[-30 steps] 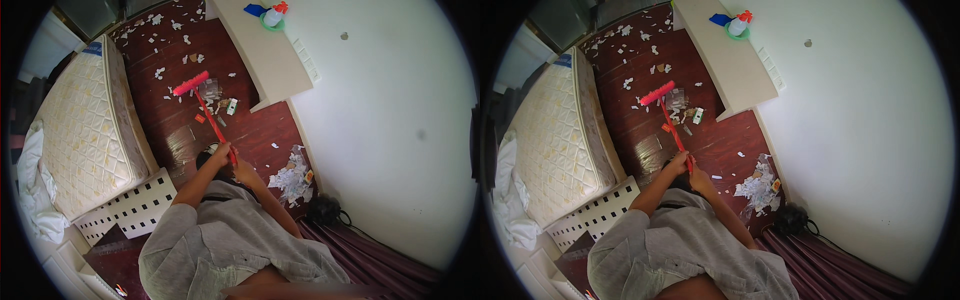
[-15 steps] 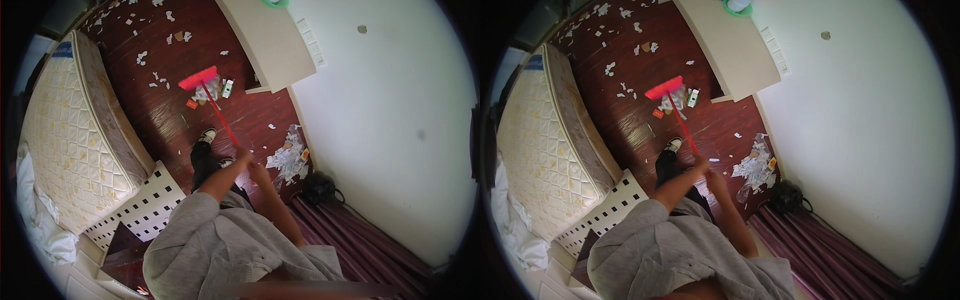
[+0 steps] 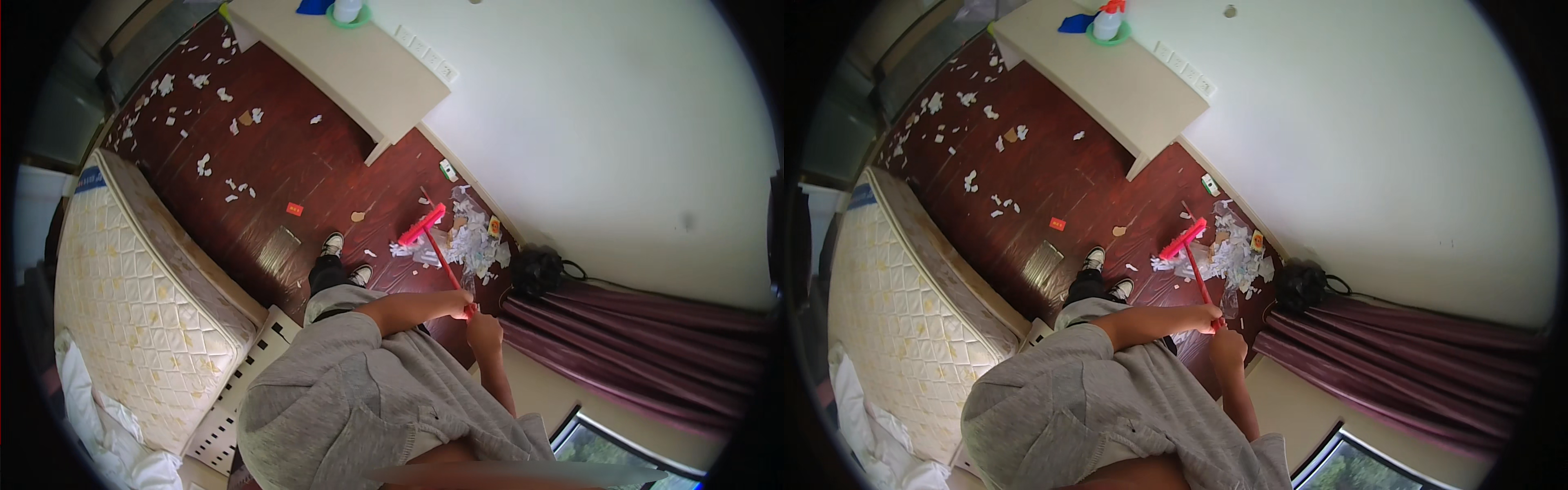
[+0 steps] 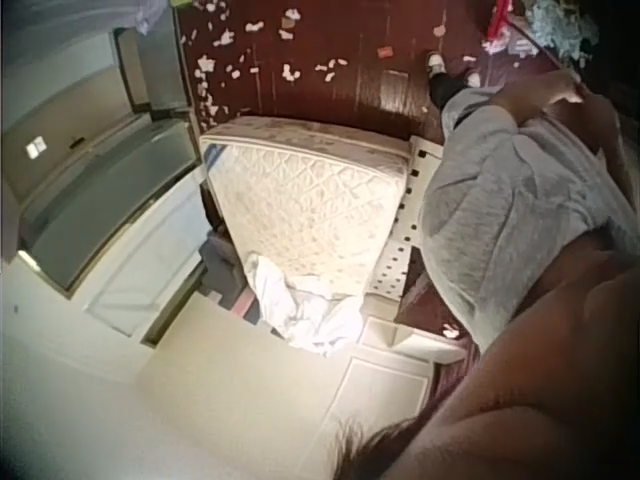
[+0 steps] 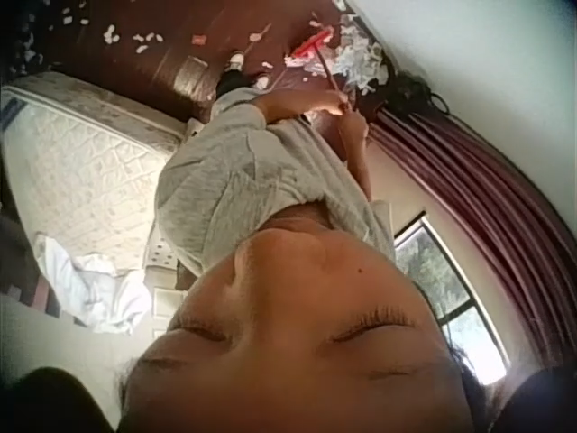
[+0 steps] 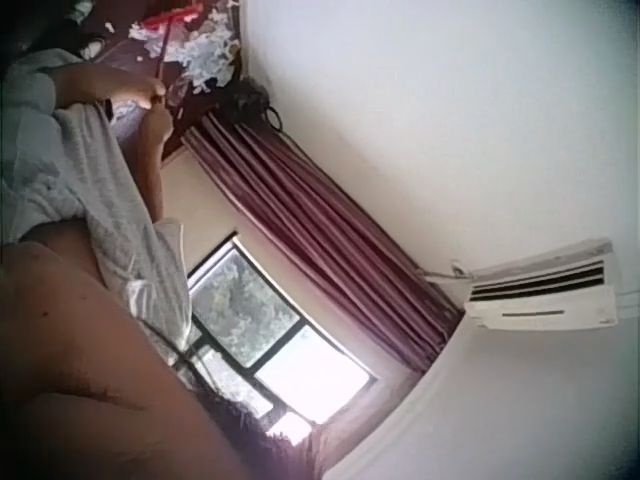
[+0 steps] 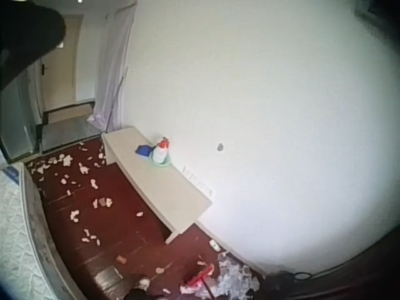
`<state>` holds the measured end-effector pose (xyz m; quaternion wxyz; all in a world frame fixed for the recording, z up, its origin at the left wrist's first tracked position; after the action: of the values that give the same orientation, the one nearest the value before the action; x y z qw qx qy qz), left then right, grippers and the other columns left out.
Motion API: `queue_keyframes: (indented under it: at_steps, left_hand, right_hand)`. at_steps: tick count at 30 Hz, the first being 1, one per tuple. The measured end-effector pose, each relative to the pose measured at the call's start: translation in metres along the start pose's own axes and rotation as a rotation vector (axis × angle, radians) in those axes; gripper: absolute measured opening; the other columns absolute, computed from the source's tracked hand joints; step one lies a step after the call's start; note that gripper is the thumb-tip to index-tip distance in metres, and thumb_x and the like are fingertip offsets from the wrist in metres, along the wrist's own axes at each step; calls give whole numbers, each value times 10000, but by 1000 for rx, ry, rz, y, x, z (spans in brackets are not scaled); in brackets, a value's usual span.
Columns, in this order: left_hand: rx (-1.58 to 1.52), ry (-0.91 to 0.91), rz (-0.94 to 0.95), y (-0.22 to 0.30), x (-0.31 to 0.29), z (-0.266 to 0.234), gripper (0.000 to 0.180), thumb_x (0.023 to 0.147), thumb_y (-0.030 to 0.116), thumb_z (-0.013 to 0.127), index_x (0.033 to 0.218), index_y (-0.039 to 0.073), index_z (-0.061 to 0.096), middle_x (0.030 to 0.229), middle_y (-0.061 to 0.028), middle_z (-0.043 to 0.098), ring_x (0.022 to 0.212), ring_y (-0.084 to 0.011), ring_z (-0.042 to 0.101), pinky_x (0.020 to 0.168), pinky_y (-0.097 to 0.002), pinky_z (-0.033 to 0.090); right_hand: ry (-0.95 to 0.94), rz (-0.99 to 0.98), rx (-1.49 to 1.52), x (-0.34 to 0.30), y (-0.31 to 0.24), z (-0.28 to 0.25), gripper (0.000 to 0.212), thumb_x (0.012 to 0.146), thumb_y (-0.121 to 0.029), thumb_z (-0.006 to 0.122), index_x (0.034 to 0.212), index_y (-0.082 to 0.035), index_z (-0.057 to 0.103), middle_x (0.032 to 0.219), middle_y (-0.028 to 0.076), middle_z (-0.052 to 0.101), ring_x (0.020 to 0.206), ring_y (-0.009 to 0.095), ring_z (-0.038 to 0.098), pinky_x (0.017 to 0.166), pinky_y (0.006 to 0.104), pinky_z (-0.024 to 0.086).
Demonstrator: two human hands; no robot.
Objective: Sweeping paper scraps and debris from a wooden floor into a pile.
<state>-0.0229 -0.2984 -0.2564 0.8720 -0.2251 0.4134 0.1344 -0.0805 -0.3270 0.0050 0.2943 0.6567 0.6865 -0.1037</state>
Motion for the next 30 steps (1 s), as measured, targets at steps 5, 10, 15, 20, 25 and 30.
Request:
queue_keyframes:
  at_steps: [5, 10, 15, 20, 25, 30]
  left_hand:
    - [25, 25, 52, -6, -114, 1, 225, 809, 8, 415, 1027, 49, 379, 861, -109, 471, 776, -226, 525, 640, -402, 483]
    - [-44, 296, 125, 12, -171, -36, 249, 828, 72, 393, 1074, 57, 367, 832, -129, 480, 672, -231, 525, 597, -399, 488]
    - [-290, 381, 212, 47, -192, -88, 270, 834, 104, 414, 1094, 60, 354, 821, -144, 490, 585, -244, 513, 563, -372, 476]
    - [-370, 355, 608, 131, -239, -146, 336, 845, 126, 364, 1162, 143, 255, 728, -104, 442, 538, -184, 470, 478, -322, 424]
    - [-93, 214, 912, 217, -276, -236, 316, 849, 186, 383, 1154, 176, 300, 743, -49, 478, 681, -130, 496, 563, -319, 431]
    - [-71, 41, 783, 241, -354, -258, 160, 821, 238, 397, 971, 182, 400, 899, -27, 525, 807, -152, 534, 724, -351, 431]
  right_hand:
    - [-42, -67, 151, -12, 19, 21, 195, 804, -188, 458, 870, -32, 555, 720, 182, 603, 658, 333, 603, 570, 423, 480]
    - [-197, -256, 444, -12, -6, 18, 234, 832, -179, 440, 1000, -48, 536, 652, 139, 581, 530, 230, 585, 462, 330, 468]
    - [-567, -250, 917, 1, -61, -8, 280, 851, -198, 445, 1090, -70, 514, 581, 22, 471, 430, 84, 431, 388, 227, 368]
    - [-438, -329, 1064, 59, -158, -12, 322, 859, -206, 412, 1138, -60, 483, 564, 36, 493, 426, 102, 459, 381, 249, 371]
    - [-388, -260, 1246, 136, -291, -28, 271, 845, -143, 386, 1046, -23, 523, 541, 42, 483, 398, 106, 444, 351, 256, 353]
    - [-309, -208, 1345, 231, -355, -2, 212, 820, -79, 358, 919, -17, 534, 528, 51, 475, 367, 136, 452, 321, 277, 354]
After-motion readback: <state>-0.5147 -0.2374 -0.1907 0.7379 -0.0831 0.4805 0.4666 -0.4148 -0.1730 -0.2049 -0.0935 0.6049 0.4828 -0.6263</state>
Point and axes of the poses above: each hand's wrist, its own x-axis towards the middle knuckle, its own z-axis out of the palm, y = z × x, the point moved 1 cm from there along x, towards the middle knuckle
